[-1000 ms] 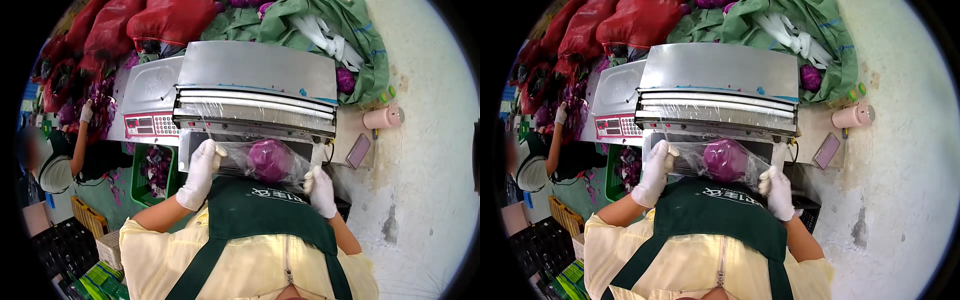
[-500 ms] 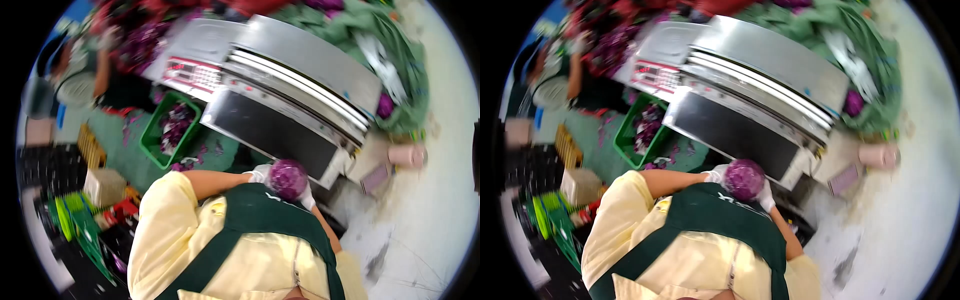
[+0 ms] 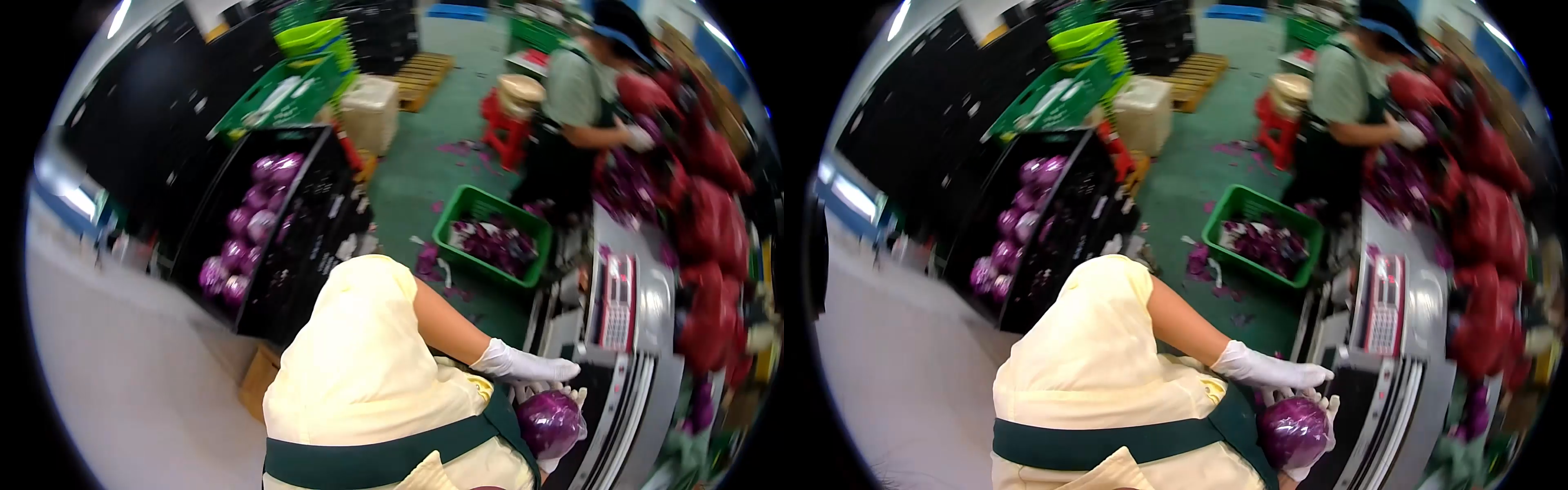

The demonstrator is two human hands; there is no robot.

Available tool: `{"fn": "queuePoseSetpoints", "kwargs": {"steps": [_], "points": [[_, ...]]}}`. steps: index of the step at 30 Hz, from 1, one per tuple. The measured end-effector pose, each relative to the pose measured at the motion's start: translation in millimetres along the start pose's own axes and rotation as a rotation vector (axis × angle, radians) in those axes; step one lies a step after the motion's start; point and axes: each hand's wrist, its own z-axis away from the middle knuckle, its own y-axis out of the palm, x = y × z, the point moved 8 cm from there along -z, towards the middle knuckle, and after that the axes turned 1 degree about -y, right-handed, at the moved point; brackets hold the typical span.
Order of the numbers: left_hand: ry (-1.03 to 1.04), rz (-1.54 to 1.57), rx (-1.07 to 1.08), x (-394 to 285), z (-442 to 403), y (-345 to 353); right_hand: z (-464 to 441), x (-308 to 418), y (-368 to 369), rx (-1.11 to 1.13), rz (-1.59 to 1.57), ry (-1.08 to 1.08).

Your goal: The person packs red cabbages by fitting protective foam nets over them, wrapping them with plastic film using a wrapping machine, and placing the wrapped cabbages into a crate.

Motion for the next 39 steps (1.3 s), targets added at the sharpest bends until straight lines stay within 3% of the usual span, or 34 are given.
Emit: {"fn": "queuePoseSetpoints", "kwargs": {"steps": [1,3,4,5,6,9,11,13,14,15,17,18,21,24,26,28,30,32,34,35,37,38,39], "points": [[0.032,0.037,-0.088,-7,22,-17,-18,5,15,0.007,0.128,0.001],[0.113,0.168,-0.277,-2,57,-52,-49,3,53,0.072,-0.435,0.294],[0.179,0.241,-0.335,19,61,-77,-72,30,64,0.149,0.173,0.005],[0.131,0.328,-0.418,17,88,-96,-86,13,92,0.190,-0.459,0.301],[0.079,0.419,-0.489,11,119,-114,-95,-1,118,0.052,-1.062,0.629],[0.143,0.631,-0.649,-2,208,-157,-138,64,176,0.196,-1.082,0.608],[0.316,0.755,-0.776,-18,288,-182,-158,91,211,0.337,-1.109,0.541],[0.527,0.584,-1.006,-33,384,-218,-169,96,246,0.410,-1.146,0.567],[0.554,0.398,-1.160,-72,439,-215,-170,98,261,0.411,-1.125,0.605],[0.612,0.218,-1.330,-60,495,-229,-169,97,275,0.462,-1.108,0.615],[0.500,0.132,-1.805,-41,592,-224,-167,95,298,0.528,-1.068,0.658],[0.346,0.197,-2.118,6,644,-231,-165,104,305,0.528,-1.045,0.681],[0.188,0.134,-2.459,70,730,-239,-168,112,314,0.545,-0.997,0.689],[-0.482,-0.037,-2.707,133,776,-249,-173,106,308,0.499,-0.971,0.668],[-0.453,-0.065,-2.619,132,780,-267,-174,105,302,0.467,-0.973,0.667],[-0.749,-0.093,-2.429,93,764,-264,-169,93,289,0.404,-0.962,0.685],[-0.863,-0.129,-2.454,106,786,-267,-161,77,276,0.384,-0.966,0.713],[-1.361,-0.530,-2.518,55,758,-264,-150,55,260,0.323,-0.994,0.737],[-0.738,-1.013,-2.691,25,719,-288,-131,33,240,0.321,-1.028,0.747],[-0.354,-1.044,-2.610,-3,675,-300,-121,26,225,0.263,-0.986,0.778],[-0.106,-1.042,-2.266,-60,563,-320,-102,10,206,0.268,-0.945,0.836],[0.164,-0.860,-1.974,-63,501,-327,-95,-6,186,0.249,-0.916,0.858],[0.207,-0.782,-1.774,-75,435,-329,-82,-21,170,0.200,-0.930,0.848]]}}
